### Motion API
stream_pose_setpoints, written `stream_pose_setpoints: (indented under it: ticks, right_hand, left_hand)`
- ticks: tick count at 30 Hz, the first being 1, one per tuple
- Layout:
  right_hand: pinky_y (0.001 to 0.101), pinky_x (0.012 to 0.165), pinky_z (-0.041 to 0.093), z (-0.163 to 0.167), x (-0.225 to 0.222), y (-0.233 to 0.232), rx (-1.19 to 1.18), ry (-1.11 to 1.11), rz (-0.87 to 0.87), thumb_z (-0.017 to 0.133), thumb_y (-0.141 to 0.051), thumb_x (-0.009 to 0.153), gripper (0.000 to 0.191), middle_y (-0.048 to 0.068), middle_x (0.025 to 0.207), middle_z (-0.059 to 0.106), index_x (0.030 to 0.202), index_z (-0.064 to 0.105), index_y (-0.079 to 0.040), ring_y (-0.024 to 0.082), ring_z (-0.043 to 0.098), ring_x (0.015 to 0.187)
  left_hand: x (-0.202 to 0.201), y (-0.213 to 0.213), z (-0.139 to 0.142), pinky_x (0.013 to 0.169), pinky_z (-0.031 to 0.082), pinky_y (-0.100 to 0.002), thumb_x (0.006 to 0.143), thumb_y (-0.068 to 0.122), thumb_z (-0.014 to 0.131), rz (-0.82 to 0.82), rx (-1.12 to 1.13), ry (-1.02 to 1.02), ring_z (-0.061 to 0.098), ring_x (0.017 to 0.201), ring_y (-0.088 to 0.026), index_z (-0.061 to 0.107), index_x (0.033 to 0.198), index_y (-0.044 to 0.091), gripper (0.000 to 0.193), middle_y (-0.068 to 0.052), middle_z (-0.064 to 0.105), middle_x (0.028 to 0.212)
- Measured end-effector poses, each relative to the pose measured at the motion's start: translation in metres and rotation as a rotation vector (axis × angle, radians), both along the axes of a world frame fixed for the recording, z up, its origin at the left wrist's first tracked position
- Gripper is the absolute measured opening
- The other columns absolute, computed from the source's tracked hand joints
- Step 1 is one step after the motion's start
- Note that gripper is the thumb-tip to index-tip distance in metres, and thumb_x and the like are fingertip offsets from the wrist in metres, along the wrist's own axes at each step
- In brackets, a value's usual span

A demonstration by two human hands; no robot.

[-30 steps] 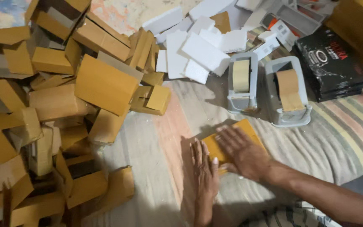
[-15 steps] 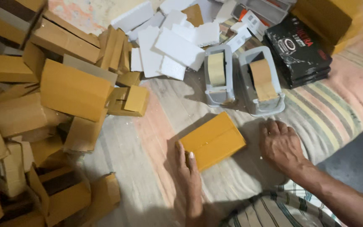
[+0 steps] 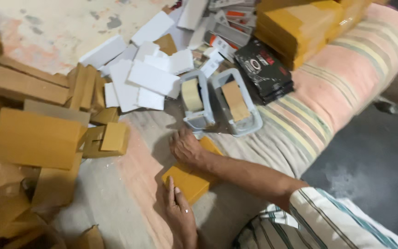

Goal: The person sits on the floor and folds a small yellow cardboard box, places a white foam piece inside, and seals the box by pulling brown tape from a tape dispenser across the seam, pressing the tape down by hand before setting the finished box aside.

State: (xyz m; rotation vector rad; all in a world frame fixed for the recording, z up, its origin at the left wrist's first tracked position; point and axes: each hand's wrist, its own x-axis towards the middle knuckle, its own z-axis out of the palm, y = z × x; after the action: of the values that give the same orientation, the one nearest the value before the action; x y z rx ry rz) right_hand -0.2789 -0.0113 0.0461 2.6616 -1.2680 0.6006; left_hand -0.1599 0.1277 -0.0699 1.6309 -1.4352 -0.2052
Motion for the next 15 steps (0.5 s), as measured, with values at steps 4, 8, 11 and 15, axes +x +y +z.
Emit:
stream_pose_setpoints:
  ticks: [4, 8, 11, 15]
  right_hand:
    - [0.0467, 0.063, 0.055, -0.006, 0.003, 0.009, 0.144, -0.062, 0.163, 0.063, -0.020, 0.088, 0.018, 0.018, 0.082, 0.071, 0.083, 0.072, -0.006, 0.034, 0.069, 0.075]
    - [0.0462, 0.067, 0.055, -0.018, -0.003, 0.024, 0.110, -0.093, 0.211, 0.063, -0.046, 0.088, 0.044, 0.017, 0.074, 0.071, 0.069, 0.073, -0.007, 0.035, 0.069, 0.074]
    - [0.0464, 0.064, 0.055, -0.010, -0.008, 0.017, 0.461, 0.123, 0.094, 0.058, -0.061, 0.091, 0.056, 0.016, 0.077, 0.072, 0.076, 0.076, -0.011, 0.033, 0.069, 0.072]
    - [0.0480, 0.063, 0.055, -0.004, -0.030, 0.015, 0.500, 0.178, 0.129, 0.051, -0.053, 0.090, 0.041, 0.012, 0.086, 0.074, 0.088, 0.079, -0.023, 0.030, 0.070, 0.080]
  left_hand:
    - [0.000, -0.001, -0.006, 0.110, 0.041, -0.045, 0.102, 0.015, 0.050, 0.009, 0.007, 0.034, 0.052, 0.134, -0.041, 0.061, 0.139, -0.001, 0.042, -0.027, 0.058, 0.143]
    - [-0.001, -0.004, -0.013, 0.106, 0.049, -0.040, 0.100, 0.018, 0.053, 0.034, 0.058, 0.215, 0.063, 0.127, -0.034, 0.063, 0.136, 0.001, 0.041, -0.020, 0.064, 0.140]
    - [-0.003, 0.006, -0.010, 0.103, 0.051, -0.039, 0.098, 0.023, 0.062, 0.204, -0.076, -0.004, 0.064, 0.122, -0.035, 0.060, 0.134, -0.002, 0.044, -0.022, 0.064, 0.136]
    - [-0.019, 0.018, -0.001, 0.086, 0.053, -0.039, 0.086, 0.031, 0.077, 0.551, 0.093, 0.127, 0.063, 0.105, -0.036, 0.035, 0.148, -0.008, 0.084, -0.026, 0.059, 0.128]
